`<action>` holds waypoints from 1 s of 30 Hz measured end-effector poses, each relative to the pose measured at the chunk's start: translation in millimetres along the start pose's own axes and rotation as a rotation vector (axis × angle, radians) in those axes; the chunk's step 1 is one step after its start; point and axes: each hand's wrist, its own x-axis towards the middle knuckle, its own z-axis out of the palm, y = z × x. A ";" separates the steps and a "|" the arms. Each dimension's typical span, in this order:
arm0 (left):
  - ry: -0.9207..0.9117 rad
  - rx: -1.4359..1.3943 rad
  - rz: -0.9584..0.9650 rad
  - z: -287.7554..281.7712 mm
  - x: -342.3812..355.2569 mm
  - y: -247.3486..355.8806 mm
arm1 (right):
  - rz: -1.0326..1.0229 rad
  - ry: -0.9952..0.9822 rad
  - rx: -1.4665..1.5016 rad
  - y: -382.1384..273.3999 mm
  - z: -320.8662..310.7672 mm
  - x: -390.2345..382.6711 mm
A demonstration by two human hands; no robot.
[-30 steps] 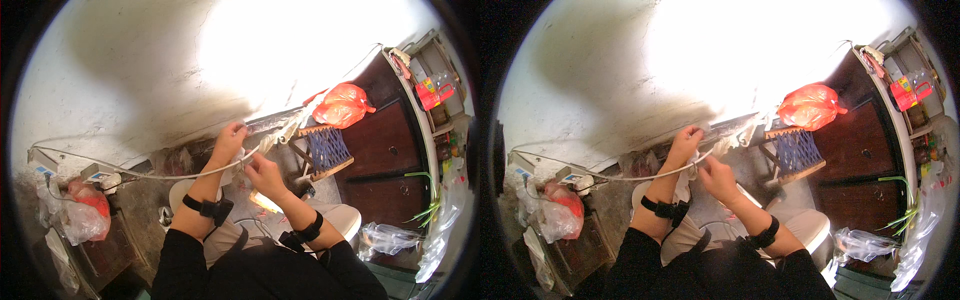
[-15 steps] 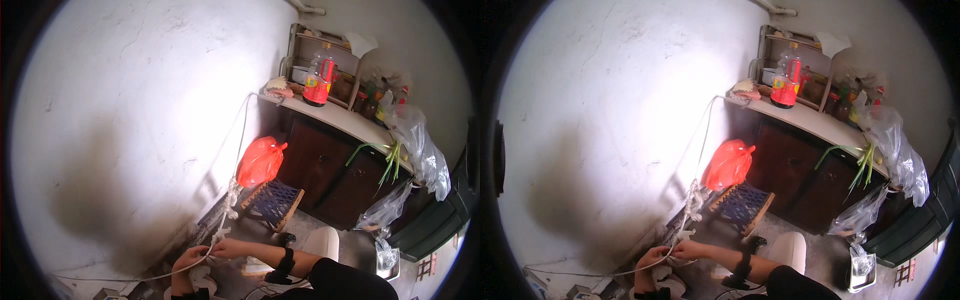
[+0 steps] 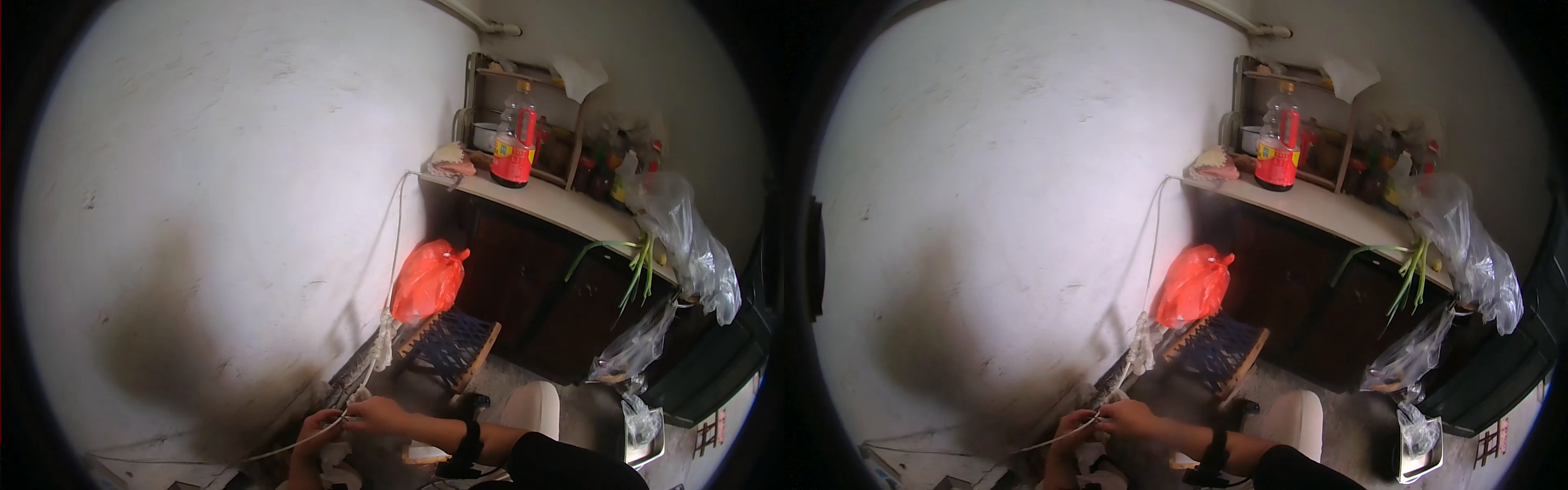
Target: The person wraps a wire with a cloth by hand and then plugs a power strip into an electrical outlet on a wall.
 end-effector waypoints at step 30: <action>0.447 -0.470 0.465 4.8 9.3 26.5 | -0.379 0.514 0.353 -32.9 23.7 31.1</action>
